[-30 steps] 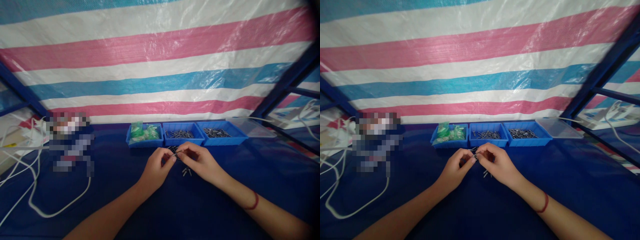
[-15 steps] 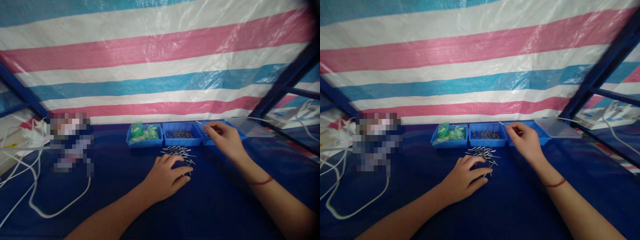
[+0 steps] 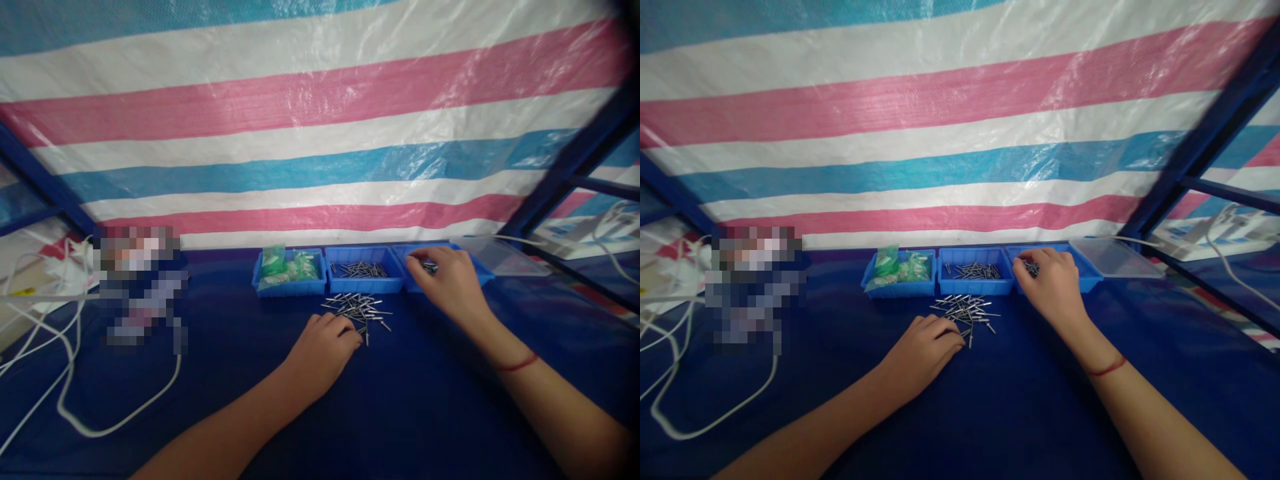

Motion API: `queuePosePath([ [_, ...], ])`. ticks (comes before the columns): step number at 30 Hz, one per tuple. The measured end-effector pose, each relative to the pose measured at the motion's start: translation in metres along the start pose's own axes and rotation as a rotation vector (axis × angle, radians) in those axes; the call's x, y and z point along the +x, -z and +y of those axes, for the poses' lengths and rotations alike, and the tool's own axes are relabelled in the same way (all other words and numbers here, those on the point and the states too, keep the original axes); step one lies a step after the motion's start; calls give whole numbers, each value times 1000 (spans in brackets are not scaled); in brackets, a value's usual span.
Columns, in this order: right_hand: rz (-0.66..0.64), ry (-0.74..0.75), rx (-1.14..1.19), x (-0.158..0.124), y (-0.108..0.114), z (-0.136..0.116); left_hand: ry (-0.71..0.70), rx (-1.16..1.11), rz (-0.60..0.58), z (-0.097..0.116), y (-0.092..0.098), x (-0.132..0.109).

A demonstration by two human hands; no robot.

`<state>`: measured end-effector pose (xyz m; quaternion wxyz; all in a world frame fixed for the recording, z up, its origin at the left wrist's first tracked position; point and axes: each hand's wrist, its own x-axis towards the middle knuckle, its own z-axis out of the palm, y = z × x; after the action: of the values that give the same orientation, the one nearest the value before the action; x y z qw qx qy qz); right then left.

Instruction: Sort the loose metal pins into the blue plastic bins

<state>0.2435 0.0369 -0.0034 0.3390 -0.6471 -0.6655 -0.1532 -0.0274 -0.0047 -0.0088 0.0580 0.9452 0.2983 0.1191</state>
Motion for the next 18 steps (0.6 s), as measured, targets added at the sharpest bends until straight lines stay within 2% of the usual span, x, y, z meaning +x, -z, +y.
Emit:
queuePosePath([
  [5,51,120,140,-5,15,-35,54,-67,23,-3,-2,1],
  [9,1,207,288,-14,18,-60,91,-136,63,-5,-4,2],
  [13,-102,276,418,-21,16,-74,160,-254,143,-7,-5,3],
  [18,-349,241,616,-28,14,-83,276,-542,312,-8,-4,5],
])
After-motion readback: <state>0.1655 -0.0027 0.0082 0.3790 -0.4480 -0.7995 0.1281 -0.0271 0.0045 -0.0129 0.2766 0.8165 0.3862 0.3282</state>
